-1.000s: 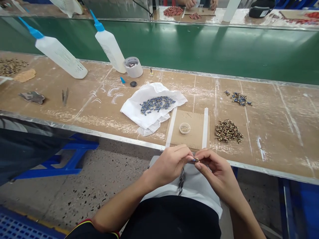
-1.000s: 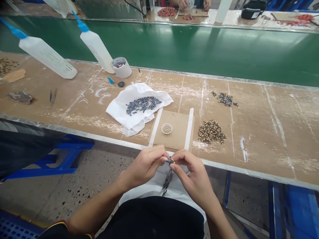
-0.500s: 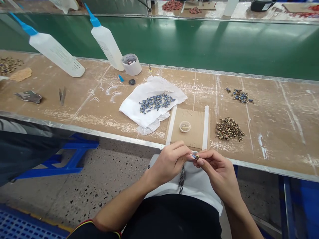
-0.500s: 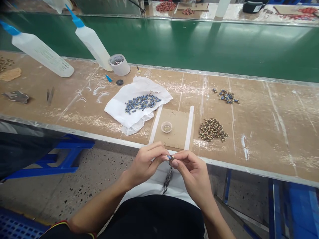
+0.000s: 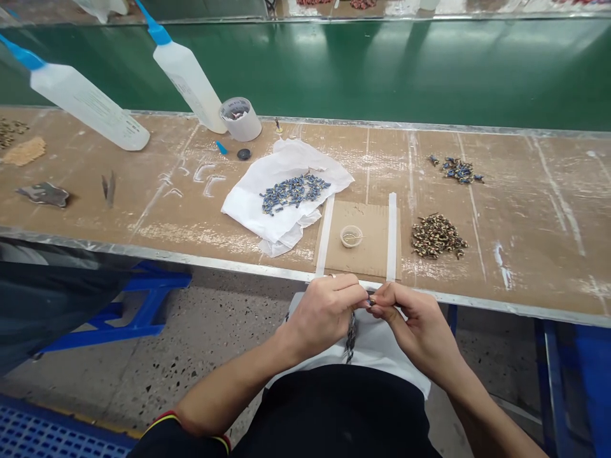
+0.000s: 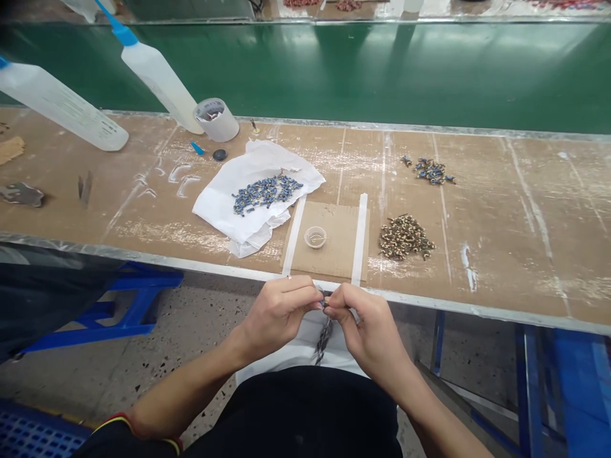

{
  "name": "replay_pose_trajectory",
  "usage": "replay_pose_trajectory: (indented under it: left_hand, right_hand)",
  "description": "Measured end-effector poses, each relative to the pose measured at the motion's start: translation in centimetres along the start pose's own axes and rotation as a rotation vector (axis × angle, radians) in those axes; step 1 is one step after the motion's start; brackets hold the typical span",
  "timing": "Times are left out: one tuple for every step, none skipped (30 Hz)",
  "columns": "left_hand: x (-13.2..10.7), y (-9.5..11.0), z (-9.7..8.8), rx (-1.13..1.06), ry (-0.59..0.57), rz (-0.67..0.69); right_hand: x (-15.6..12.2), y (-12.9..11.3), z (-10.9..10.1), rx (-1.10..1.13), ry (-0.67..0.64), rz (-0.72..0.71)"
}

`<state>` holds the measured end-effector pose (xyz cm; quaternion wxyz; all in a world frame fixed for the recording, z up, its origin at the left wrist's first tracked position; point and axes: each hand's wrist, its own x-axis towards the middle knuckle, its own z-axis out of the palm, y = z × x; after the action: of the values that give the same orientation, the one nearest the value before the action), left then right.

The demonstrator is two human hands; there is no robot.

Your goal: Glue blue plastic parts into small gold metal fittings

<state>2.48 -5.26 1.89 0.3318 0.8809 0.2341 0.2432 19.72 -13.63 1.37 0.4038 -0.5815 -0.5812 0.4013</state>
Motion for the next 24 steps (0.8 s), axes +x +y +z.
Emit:
replay_pose_trajectory:
  left_hand:
    - [-0.1, 0.0, 0.1, -0.003, -0.002, -0.019]
    - [-0.2, 0.0, 0.1, -0.007, -0.005, -0.039]
    - [-0.3, 0.0, 0.1, -0.014, -0.009, -0.057]
    - [-0.4, 0.1, 0.2, -0.024, -0.011, -0.072]
    - [-0.4, 0.1, 0.1, -0.041, -0.013, -0.083]
    - [-0.3, 0.1, 0.1, -0.065, -0.012, -0.092]
    - [-0.2, 0.2, 0.0, -0.097, -0.011, -0.101]
    - [-0.1, 0.2, -0.2, -0.136, -0.013, -0.114]
    - [0.0, 0.3, -0.3, -0.175, -0.02, -0.131]
    - [0.2, 0.3, -0.5, -0.213, -0.034, -0.155]
    - [0.3, 0.4, -0.7, -0.248, -0.056, -0.186]
    - [0.4, 0.4, -0.9, -0.283, -0.088, -0.221]
    - [0.5, 0.5, -1.1, -0.323, -0.127, -0.259]
    - [0.5, 0.5, -1.3, -0.369, -0.164, -0.297]
    - [0.6, 0.5, -1.4, -0.42, -0.196, -0.329]
    - [0.6, 0.6, -1.4, -0.474, -0.221, -0.356]
    - [0.5, 0.7, -1.4, -0.526, -0.24, -0.376]
    - [0.5, 0.8, -1.4, -0.575, -0.255, -0.393]
    - [0.5, 0.9, -1.4, -0.619, -0.269, -0.408]
    - [0.5, 1.0, -1.4, -0.656, -0.282, -0.421]
    - [0.6, 1.1, -1.3, -0.684, -0.296, -0.428]
    - [0.6, 1.2, -1.2, -0.691, -0.304, -0.429]
    - [0.6, 1.3, -1.1, -0.674, -0.303, -0.42]
    - [0.6, 1.4, -1.0, -0.63, -0.286, -0.4]
  right_hand:
    - [0.1, 0.0, 0.1, -0.008, -0.003, -0.007]
    - [0.1, 0.1, 0.2, -0.008, -0.004, -0.012]
    - [0.1, 0.1, 0.3, -0.001, -0.005, -0.014]
    - [0.2, 0.1, 0.3, 0.011, -0.006, -0.01]
    - [0.2, 0.1, 0.3, 0.026, -0.005, 0.001]
    - [0.2, 0.1, 0.2, 0.046, -0.005, 0.019]
    - [0.3, 0.1, 0.0, 0.07, -0.008, 0.043]
    - [0.3, 0.1, -0.2, 0.1, -0.019, 0.071]
    - [0.3, 0.1, -0.5, 0.133, -0.036, 0.104]
    - [0.3, 0.1, -0.8, 0.168, -0.052, 0.134]
    - [0.3, 0.2, -1.0, 0.203, -0.063, 0.156]
    - [0.2, 0.2, -1.3, 0.237, -0.063, 0.166]
    - [0.1, 0.2, -1.5, 0.267, -0.05, 0.161]
    - [0.0, 0.3, -1.6, 0.288, -0.032, 0.137]
    - [-0.1, 0.3, -1.6, 0.292, -0.018, 0.098]
    - [-0.1, 0.2, -1.6, 0.279, -0.014, 0.05]
    - [-0.2, 0.2, -1.6, 0.252, -0.018, -0.003]
    - [-0.2, 0.1, -1.6, 0.217, -0.025, -0.054]
    - [-0.2, 0.0, -1.5, 0.181, -0.027, -0.099]
    - [-0.2, 0.0, -1.5, 0.149, -0.018, -0.133]
    - [-0.2, 0.0, -1.4, 0.127, 0.003, -0.157]
    - [-0.2, 0.1, -1.3, 0.118, 0.035, -0.167]
    - [-0.2, 0.2, -1.2, 0.12, 0.072, -0.162]
    - [-0.2, 0.4, -1.1, 0.133, 0.11, -0.143]
